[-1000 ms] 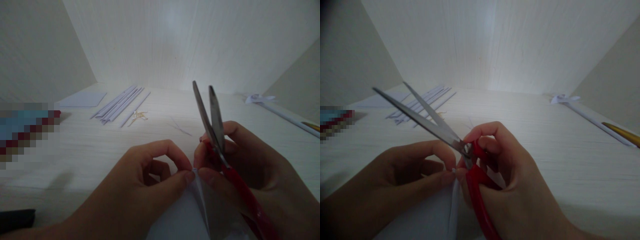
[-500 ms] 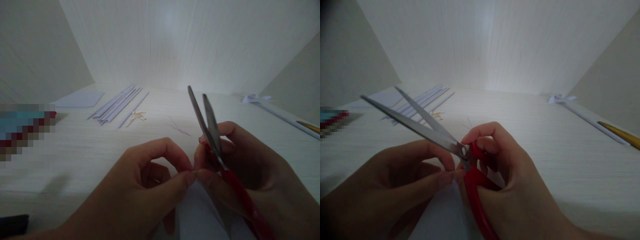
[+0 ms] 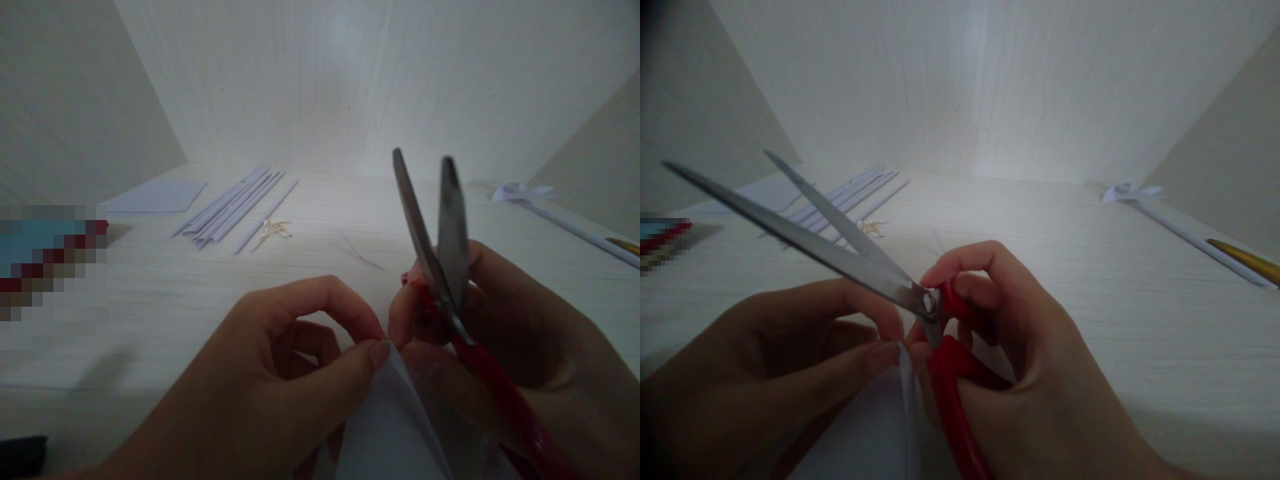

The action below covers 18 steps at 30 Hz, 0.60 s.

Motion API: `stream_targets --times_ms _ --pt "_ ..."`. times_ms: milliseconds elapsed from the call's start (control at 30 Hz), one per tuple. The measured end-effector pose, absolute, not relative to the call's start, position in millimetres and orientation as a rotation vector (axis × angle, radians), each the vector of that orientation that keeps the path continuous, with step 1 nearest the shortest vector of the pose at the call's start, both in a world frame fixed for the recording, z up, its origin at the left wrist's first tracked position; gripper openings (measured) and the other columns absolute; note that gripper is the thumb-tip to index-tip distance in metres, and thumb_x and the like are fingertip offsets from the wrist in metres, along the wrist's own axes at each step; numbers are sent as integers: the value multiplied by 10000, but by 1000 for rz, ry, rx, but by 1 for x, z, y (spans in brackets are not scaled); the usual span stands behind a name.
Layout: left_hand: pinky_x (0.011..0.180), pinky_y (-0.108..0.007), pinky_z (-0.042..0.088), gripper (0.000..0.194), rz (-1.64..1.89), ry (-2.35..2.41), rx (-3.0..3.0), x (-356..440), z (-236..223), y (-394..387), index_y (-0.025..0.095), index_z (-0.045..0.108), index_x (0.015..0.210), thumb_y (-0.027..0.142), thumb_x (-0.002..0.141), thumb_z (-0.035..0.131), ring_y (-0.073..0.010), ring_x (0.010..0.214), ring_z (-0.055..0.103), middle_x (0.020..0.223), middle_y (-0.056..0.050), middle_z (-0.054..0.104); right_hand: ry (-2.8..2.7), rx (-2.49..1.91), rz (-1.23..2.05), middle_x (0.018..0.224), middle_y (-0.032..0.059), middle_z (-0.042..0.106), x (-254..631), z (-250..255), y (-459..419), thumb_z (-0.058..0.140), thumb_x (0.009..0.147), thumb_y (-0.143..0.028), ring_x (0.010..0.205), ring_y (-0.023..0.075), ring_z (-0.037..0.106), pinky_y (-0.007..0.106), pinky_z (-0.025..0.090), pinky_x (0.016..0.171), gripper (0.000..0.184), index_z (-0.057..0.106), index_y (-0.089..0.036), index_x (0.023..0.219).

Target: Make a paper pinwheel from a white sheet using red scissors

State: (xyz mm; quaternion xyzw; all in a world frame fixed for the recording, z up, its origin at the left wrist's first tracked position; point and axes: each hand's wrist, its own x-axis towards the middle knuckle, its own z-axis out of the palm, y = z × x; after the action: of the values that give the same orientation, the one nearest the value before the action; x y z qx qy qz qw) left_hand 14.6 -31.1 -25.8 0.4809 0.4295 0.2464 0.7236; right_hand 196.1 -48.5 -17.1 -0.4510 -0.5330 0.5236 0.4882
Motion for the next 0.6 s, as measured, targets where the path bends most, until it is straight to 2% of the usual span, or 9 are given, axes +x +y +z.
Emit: stream_targets --times_ms 133,267,367,467,600 --pt "478 -200 468 142 557 931 1022 14 -29 -32 288 724 877 405 797 704 -156 604 660 658 10 690 -1171 -1007 1406 659 -89 676 194 -17 -47 722 611 -30 471 95 584 137 474 393 363 618 -329 789" --pt "520 -217 495 124 555 905 994 15 -31 -33 284 734 871 387 815 694 -166 657 676 725 3 726 -1157 -1038 1451 647 -93 670 196 -12 -50 748 548 16 495 97 596 128 480 410 410 618 -316 750" --pt "545 -227 509 117 548 920 997 15 -31 -33 287 741 871 379 816 694 -171 665 681 670 10 700 -1191 -1071 1407 707 -87 698 198 -11 -52 789 542 -9 512 107 611 146 499 432 453 640 -341 811" --pt "494 -206 480 102 558 951 1054 15 -32 -33 292 746 852 372 801 710 -168 606 673 531 28 619 -1212 -1087 1383 656 -88 670 198 -13 -50 802 542 -33 503 105 586 151 482 427 403 631 -326 758" --pt "434 -176 424 78 567 967 1087 15 -30 -30 302 749 813 370 788 720 -144 555 653 524 35 623 -1187 -1099 1410 669 -91 668 198 -14 -48 748 556 14 531 99 587 140 474 444 436 630 -337 787"
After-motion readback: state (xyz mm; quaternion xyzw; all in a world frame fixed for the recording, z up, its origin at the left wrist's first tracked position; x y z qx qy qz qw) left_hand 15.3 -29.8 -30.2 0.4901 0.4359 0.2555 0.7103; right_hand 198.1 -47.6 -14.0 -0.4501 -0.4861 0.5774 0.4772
